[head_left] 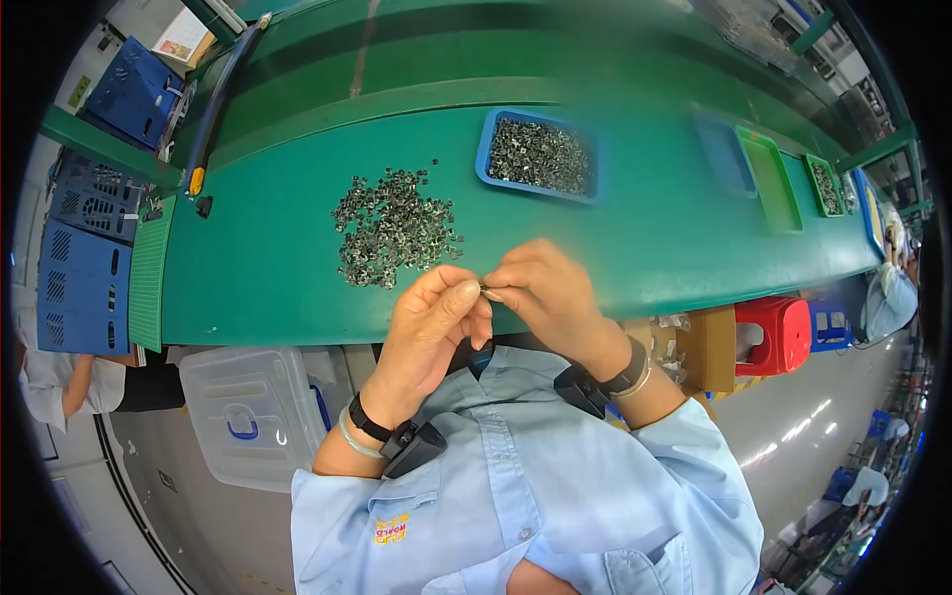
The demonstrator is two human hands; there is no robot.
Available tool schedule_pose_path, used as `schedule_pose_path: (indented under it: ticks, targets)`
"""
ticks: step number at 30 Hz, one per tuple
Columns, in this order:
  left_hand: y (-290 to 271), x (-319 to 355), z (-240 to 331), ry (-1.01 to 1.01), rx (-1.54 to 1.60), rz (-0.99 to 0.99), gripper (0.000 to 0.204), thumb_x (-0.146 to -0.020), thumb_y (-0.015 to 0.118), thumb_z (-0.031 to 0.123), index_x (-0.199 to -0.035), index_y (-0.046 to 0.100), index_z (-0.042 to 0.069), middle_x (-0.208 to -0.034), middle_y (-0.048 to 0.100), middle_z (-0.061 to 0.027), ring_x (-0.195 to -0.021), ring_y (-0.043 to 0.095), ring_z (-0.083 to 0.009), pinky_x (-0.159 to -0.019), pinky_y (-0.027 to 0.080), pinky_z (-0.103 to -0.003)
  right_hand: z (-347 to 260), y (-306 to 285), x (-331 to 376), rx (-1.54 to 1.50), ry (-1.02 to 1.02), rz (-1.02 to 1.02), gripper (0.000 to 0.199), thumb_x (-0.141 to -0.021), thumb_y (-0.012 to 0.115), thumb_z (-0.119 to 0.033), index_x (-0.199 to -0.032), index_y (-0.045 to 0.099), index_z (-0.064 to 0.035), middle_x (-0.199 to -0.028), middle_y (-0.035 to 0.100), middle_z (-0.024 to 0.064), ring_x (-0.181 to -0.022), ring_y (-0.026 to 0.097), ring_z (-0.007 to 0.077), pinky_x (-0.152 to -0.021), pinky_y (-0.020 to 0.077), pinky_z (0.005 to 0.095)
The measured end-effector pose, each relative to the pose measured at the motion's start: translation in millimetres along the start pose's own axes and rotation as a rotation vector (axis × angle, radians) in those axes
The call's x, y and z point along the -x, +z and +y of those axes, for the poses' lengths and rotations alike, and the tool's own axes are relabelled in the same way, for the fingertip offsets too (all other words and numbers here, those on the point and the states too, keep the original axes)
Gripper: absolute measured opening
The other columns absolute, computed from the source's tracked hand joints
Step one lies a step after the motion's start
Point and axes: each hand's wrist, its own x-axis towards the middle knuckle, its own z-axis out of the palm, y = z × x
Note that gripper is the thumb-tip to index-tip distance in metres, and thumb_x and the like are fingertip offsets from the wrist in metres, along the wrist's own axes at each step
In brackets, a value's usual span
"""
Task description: The person picks up small metal components from a pile on the table, brings them together to fit them into each other, and places the assembled pieces into a blue tray.
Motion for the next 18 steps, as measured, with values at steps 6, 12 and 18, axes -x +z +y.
schedule_pose_path:
  ticks: [6,12,18]
  targets:
    - [-1.6,-1.9,-2.6,-0.004,0.021,0.017,0.012,-0.093,0.057,0.015,-0.095,0.056,0.003,-0.078,0.061,-0.0049,-0.064,0.057,-0.0113,-0.056,0.045,-0.024,-1.4,1.2,-0.9,0.010,0.011,-0.005,0.015,-0.074,0.070,-0.005,-0.087,0.062,-0.0046,-0.082,0.058,0.0068,-0.071,0.059,0.0225,-0.059,0.0487,0.0326]
    - [-4.7,-3.1,-6.2,-0.005,0.053,0.011,0.012,-0.094,0.056,0.015,-0.095,0.055,0.004,-0.078,0.061,-0.0053,-0.064,0.057,-0.0120,-0.055,0.045,-0.024,-2.6,1.5,-1.6,0.006,0.022,-0.007,0.014,-0.074,0.070,-0.005,-0.087,0.062,-0.0048,-0.082,0.058,0.0069,-0.071,0.060,0.0224,-0.059,0.0491,0.0325]
    - [-8.8,-4.8,-10.5,-0.013,0.138,-0.029,0.011,-0.094,0.056,0.016,-0.097,0.054,0.006,-0.077,0.061,-0.0055,-0.063,0.056,-0.0140,-0.054,0.044,-0.026,-3.9,1.6,-2.3,-0.012,0.029,0.000,0.013,-0.075,0.069,-0.004,-0.087,0.063,-0.0046,-0.082,0.058,0.0069,-0.071,0.060,0.0221,-0.059,0.0498,0.0319]
